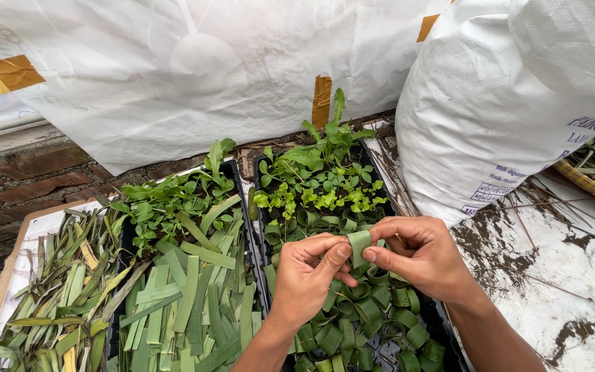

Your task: A person is seen folding long green leaves into small, square-shaped wrappers and placing them into a black plastic tray.

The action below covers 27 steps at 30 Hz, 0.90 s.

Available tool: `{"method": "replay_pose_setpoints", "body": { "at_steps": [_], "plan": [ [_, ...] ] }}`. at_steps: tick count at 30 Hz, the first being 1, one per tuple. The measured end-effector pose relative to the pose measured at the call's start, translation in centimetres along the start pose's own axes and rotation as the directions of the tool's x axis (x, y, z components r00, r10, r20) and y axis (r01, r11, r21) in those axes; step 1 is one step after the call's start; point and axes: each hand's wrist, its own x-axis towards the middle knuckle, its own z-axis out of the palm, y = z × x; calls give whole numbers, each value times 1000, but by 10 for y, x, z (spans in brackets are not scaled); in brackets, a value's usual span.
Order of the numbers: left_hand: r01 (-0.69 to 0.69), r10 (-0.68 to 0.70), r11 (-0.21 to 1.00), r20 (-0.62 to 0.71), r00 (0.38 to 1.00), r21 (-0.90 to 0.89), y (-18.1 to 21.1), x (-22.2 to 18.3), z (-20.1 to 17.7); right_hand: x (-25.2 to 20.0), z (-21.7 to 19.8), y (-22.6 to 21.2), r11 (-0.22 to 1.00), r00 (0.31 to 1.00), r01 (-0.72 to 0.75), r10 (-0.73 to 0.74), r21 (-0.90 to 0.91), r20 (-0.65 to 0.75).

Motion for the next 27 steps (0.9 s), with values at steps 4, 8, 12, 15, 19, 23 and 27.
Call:
{"method": "replay_pose_setpoints", "body": {
  "at_steps": [4,8,12,15,19,23,27],
  "plan": [
    [-94,90,994,69,994,62,18,-2,8,-1,-2,8,999,999,37,-37,24,-24],
    [43,-46,983,13,999,180,18,-2,10,-2,-1,9,1000,998,21,-22,-20,-59],
    [99,-103,989,37,994,112,17,-2,7,-1,-3,1,996,998,59,-58,-64,16],
    [54,-58,996,54,997,75,4,0,2,-3,-2,-2,971,995,101,-104,-216,-4],
    [1,-2,1000,18,1000,25,-3,5,-3,-1,-7,-31,942,993,114,-100,-315,63],
    [16,-11,999,-105,994,47,2,4,-5,-13,-12,-27,872,999,41,-25,-488,41],
    [-34,45,996,-130,990,88,4,1,2,-14,5,-22,881,997,9,31,-472,77]
  ]
}}
